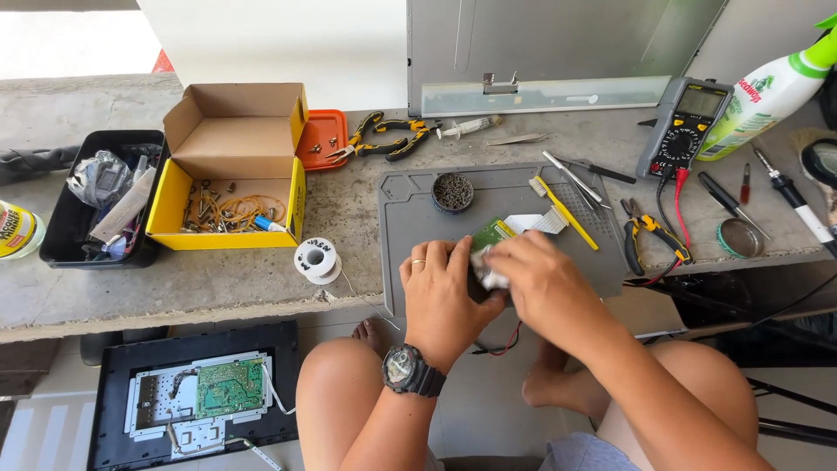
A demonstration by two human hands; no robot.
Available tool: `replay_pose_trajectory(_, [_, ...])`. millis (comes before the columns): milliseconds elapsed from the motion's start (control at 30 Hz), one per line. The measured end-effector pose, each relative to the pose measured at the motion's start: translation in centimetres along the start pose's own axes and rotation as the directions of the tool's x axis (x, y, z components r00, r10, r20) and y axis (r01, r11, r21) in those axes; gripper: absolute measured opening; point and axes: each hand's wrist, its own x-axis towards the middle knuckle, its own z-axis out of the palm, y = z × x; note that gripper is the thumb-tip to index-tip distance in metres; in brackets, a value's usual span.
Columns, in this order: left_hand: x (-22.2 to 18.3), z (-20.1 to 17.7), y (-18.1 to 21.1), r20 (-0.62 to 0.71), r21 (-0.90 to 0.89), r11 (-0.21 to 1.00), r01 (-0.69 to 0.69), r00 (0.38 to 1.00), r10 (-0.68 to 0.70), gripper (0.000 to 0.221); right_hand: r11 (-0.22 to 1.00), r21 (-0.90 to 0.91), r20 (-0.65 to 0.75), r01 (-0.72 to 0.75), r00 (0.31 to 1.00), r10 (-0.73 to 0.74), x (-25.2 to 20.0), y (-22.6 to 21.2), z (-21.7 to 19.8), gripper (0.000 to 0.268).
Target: Cleaning a circuit board with solvent and a brush, then wiping it and inspecting it with a magnifying glass.
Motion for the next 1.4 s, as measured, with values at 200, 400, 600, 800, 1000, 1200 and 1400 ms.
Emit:
replay_pose_trajectory(200, [-0.2, 0.0, -0.2, 0.010, -0.013, 1.000, -0.015, 1.000, 0.015, 0.090, 0.995, -0.022, -0.026, -0.096, 0.995, 0.096, -1.3, 3.8, 2.0, 0.037])
replay_pose_trajectory(400, [-0.1, -0.3, -0.2, 0.016, -0.014, 1.000, -0.018, 1.000, 0.018, 0.090, 0.978, 0.117, -0.070, -0.170, 0.981, 0.179, -0.9, 3.5, 1.9, 0.036])
replay_pose_trajectory(600, [0.0, -0.4, -0.2, 0.010, -0.018, 1.000, -0.025, 1.000, 0.025, 0.088, 0.986, 0.096, -0.125, -0.137, 0.981, 0.149, -1.9, 3.0, 2.6, 0.039])
replay_pose_trajectory(800, [0.1, -0.5, -0.2, 0.036, -0.017, 1.000, -0.023, 0.999, 0.023, 0.088, 0.992, 0.072, -0.209, -0.102, 0.971, 0.115, -2.7, 3.0, 3.9, 0.041])
replay_pose_trajectory(1000, [-0.1, -0.4, 0.1, 0.028, -0.027, 1.000, -0.015, 0.999, 0.016, 0.094, 0.792, 0.508, -0.431, -0.339, 0.697, 0.574, -2.4, 3.9, 2.9, 0.038])
replay_pose_trajectory(1200, [-0.1, -0.1, -0.3, 0.043, -0.027, 1.000, 0.003, 0.999, -0.002, 0.095, 0.818, 0.444, -0.408, -0.365, 0.731, 0.548, -3.7, 1.2, 2.7, 0.037])
replay_pose_trajectory(1400, [-0.2, -0.3, -0.3, 0.056, -0.019, 1.000, -0.006, 0.998, 0.007, 0.097, 0.963, 0.183, -0.174, -0.198, 0.958, 0.230, -1.7, 1.6, 0.6, 0.025])
